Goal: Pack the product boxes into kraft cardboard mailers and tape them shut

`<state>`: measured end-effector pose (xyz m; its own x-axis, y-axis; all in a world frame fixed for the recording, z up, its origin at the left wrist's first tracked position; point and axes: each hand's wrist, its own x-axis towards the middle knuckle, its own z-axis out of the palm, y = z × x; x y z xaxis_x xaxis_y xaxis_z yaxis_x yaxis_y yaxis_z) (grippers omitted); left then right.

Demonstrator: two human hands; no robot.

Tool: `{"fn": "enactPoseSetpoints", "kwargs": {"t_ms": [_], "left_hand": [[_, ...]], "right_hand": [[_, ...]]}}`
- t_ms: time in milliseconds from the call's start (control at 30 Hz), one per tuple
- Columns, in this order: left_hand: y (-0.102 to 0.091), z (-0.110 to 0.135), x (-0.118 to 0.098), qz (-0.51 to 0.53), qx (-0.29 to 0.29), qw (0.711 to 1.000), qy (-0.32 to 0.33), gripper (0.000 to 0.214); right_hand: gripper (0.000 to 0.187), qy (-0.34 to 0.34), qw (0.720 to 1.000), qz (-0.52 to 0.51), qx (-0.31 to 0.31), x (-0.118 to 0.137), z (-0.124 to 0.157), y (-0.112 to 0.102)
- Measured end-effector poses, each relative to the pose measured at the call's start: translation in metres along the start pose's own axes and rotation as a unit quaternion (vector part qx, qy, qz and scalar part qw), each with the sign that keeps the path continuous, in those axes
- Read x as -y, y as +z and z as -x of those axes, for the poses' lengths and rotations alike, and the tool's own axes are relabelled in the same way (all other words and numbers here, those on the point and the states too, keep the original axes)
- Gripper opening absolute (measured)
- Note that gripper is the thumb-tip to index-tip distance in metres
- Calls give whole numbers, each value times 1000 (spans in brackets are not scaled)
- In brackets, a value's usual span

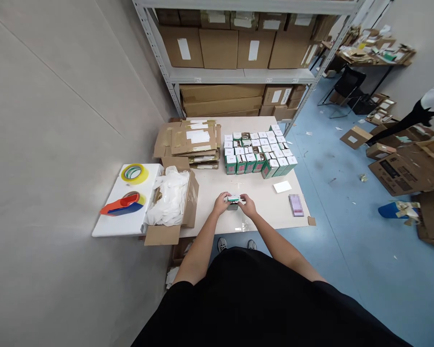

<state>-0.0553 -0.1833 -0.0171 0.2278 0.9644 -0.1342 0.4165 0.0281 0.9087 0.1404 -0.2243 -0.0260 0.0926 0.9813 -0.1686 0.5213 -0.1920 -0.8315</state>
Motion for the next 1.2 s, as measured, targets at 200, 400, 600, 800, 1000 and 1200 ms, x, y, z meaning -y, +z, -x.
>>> {"fn": "enactPoseSetpoints", "kwargs": {"t_ms": [200,400,600,800,1000,1200], "left_hand": [[-4,3,-2,-58,32,998,4,49],[0,7,-1,-84,38,996,-2,47],[1,9,1,-116,35,993,5,42],[2,10,13,-115,37,993,-5,39],[17,13,21,12,9,1000,-26,51],[6,-4,15,22,-45,999,-13,57]], "right_hand": [[33,-59,997,54,0,0,3,2],[34,-74,993,91,9,-3,1,9],[33,-67,994,90,0,-9,4,16],[30,-49,997,49,14,-14,6,16],[43,-6,997,-82,8,-14,7,22],[50,2,995,-96,5,5,-22,38]]}}
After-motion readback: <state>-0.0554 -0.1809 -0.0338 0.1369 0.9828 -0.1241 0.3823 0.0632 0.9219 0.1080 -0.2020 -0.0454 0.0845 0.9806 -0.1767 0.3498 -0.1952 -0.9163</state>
